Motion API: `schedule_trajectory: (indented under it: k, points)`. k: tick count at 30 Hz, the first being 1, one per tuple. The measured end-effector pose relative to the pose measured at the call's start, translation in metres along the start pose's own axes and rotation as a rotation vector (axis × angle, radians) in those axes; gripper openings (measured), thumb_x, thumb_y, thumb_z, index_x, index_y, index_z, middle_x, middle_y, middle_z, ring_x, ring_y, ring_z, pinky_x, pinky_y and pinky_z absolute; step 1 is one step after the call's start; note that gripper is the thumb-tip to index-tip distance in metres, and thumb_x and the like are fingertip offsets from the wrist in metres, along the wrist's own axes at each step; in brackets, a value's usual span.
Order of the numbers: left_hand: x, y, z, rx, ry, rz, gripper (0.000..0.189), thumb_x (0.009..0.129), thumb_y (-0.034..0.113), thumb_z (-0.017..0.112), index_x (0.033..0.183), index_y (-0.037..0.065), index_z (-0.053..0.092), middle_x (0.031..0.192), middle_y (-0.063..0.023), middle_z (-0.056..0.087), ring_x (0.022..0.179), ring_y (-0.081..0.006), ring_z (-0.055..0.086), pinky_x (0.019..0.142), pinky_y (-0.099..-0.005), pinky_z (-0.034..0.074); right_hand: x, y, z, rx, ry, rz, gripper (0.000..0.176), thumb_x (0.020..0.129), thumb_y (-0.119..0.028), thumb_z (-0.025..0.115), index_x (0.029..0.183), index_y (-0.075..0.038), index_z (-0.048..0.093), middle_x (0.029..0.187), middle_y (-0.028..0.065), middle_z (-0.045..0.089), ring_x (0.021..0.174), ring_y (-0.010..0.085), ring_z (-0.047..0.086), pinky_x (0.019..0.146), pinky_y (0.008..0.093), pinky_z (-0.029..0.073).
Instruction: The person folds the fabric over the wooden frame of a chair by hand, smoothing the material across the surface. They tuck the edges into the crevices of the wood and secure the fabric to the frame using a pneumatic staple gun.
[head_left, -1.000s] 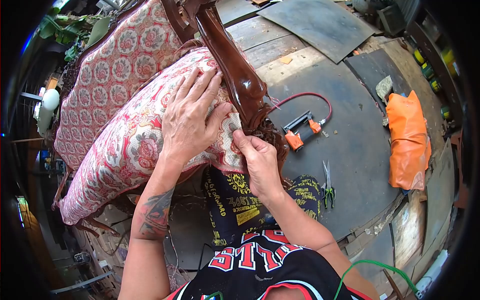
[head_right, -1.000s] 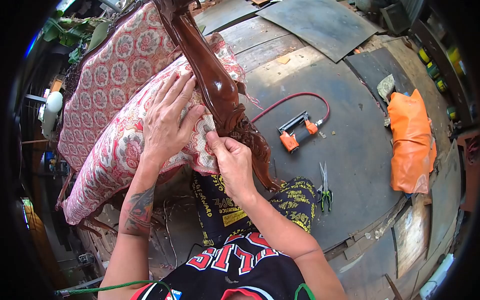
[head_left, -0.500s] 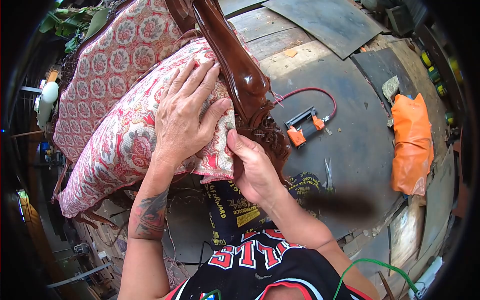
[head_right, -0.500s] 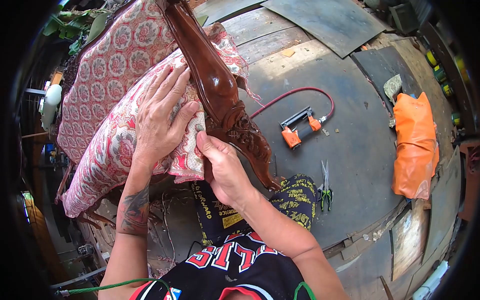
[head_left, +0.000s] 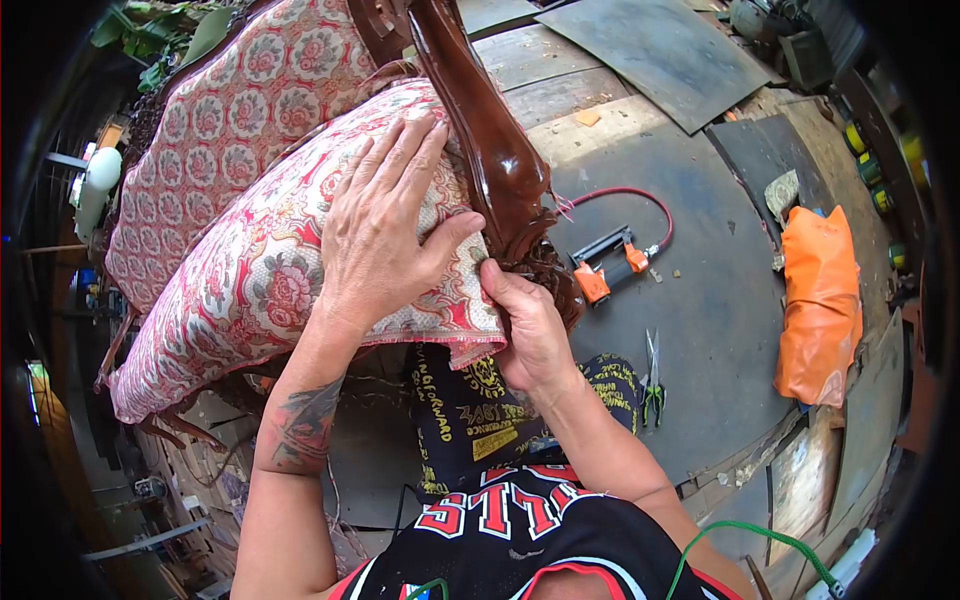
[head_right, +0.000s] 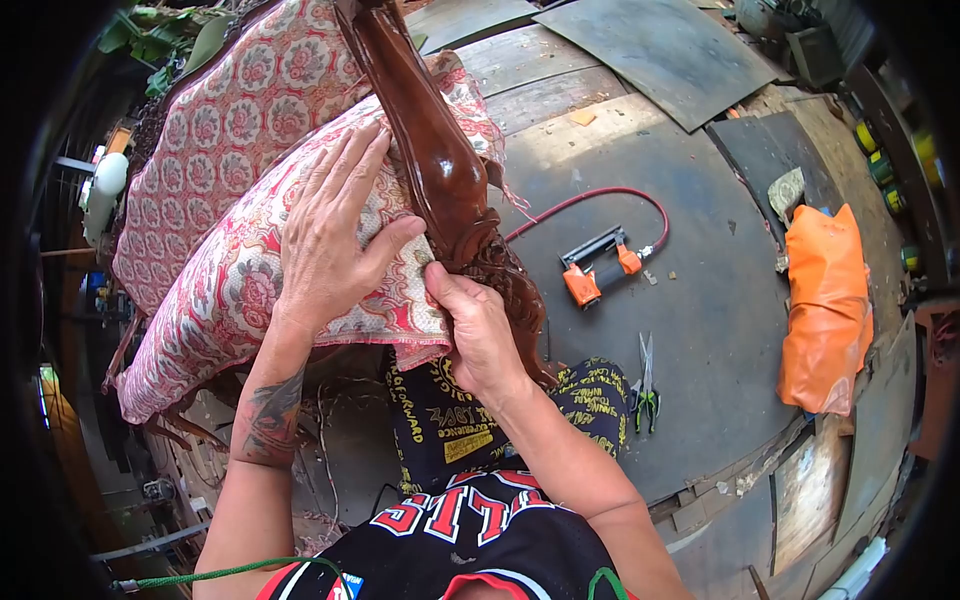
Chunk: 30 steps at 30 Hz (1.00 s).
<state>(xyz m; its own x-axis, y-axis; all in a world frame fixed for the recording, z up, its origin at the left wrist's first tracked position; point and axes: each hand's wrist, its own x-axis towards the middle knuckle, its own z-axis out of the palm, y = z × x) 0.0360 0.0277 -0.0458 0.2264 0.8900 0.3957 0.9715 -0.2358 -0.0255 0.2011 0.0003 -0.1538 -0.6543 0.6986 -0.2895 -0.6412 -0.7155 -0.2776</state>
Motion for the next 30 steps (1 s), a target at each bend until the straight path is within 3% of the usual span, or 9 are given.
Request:
schedule_trajectory:
  k: [3,9,12,17,19,23,25,30]
  points:
    - [0.001,0.001,-0.003,0.057,-0.033,0.008,0.084,0.093,0.053,0.076,0.157,0.004,0.053,0.161,-0.0178,0.053,0.151,-0.0369,0.047,0.124,-0.0491,0.037,-0.003,0.003,0.003,-0.055,0.058,-0.068,0.031,0.110,-0.029,0.067,0.108,0.001,0.076,0.101,0.0059,0.078,0.085,0.0098,0.070,0.080,0.0284,0.057]
    - [-0.010,0.009,0.004,0.153,0.015,0.049,0.071,0.100,0.047,0.068,0.152,0.001,0.056,0.159,-0.0186,0.052,0.150,-0.0397,0.047,0.125,-0.0548,0.035,0.000,0.010,-0.005,-0.249,0.087,-0.192,0.026,0.109,-0.025,0.068,0.100,-0.001,0.077,0.093,0.0054,0.078,0.077,0.0096,0.072,0.073,0.0278,0.060]
    - [-0.016,0.021,0.009,0.158,0.033,0.046,0.057,0.103,0.038,0.065,0.143,-0.003,0.063,0.152,-0.0171,0.059,0.148,-0.0387,0.049,0.125,-0.0543,0.036,0.000,0.015,-0.001,-0.353,0.255,-0.245,0.041,0.110,-0.026,0.067,0.074,-0.007,0.067,0.072,-0.0094,0.054,0.066,0.0023,0.038,0.060,0.0255,0.031]
    - [-0.026,0.019,0.017,0.072,0.104,0.097,0.048,0.101,0.035,0.070,0.126,-0.005,0.073,0.142,-0.0167,0.067,0.142,-0.0391,0.056,0.124,-0.0554,0.040,-0.001,0.016,-0.003,-0.358,0.238,-0.273,0.039,0.111,-0.024,0.066,0.075,-0.007,0.067,0.075,-0.0088,0.056,0.068,0.0020,0.040,0.060,0.0248,0.033]
    - [-0.028,0.022,0.020,0.028,0.133,0.117,0.049,0.097,0.037,0.075,0.121,-0.006,0.075,0.137,-0.0174,0.069,0.141,-0.0395,0.058,0.122,-0.0565,0.042,-0.002,0.016,-0.016,-0.310,0.129,-0.288,0.028,0.111,-0.022,0.065,0.091,-0.003,0.073,0.086,0.0004,0.071,0.072,0.0060,0.062,0.066,0.0267,0.052]
    - [-0.030,0.022,0.019,-0.005,0.129,0.137,0.051,0.095,0.039,0.077,0.117,-0.007,0.076,0.132,-0.0187,0.072,0.140,-0.0403,0.060,0.121,-0.0574,0.044,-0.008,0.012,-0.009,-0.337,0.176,-0.266,0.028,0.111,-0.021,0.065,0.089,-0.004,0.072,0.084,-0.0010,0.069,0.071,0.0052,0.060,0.065,0.0256,0.050]
    - [-0.031,0.018,0.014,0.003,0.121,0.151,0.050,0.095,0.039,0.076,0.116,-0.006,0.077,0.132,-0.0180,0.072,0.141,-0.0381,0.059,0.121,-0.0560,0.045,-0.010,0.008,0.003,-0.377,0.226,-0.285,0.034,0.110,-0.020,0.066,0.080,-0.005,0.069,0.076,-0.0068,0.059,0.068,0.0017,0.045,0.062,0.0231,0.037]
    - [-0.025,0.006,0.005,0.092,-0.026,0.343,0.041,0.095,0.033,0.075,0.116,-0.003,0.077,0.130,-0.0159,0.072,0.140,-0.0339,0.059,0.121,-0.0523,0.047,-0.012,0.004,0.003,-0.425,0.245,-0.246,0.033,0.111,-0.022,0.064,0.085,-0.004,0.072,0.078,-0.0065,0.060,0.068,0.0016,0.047,0.061,0.0228,0.038]
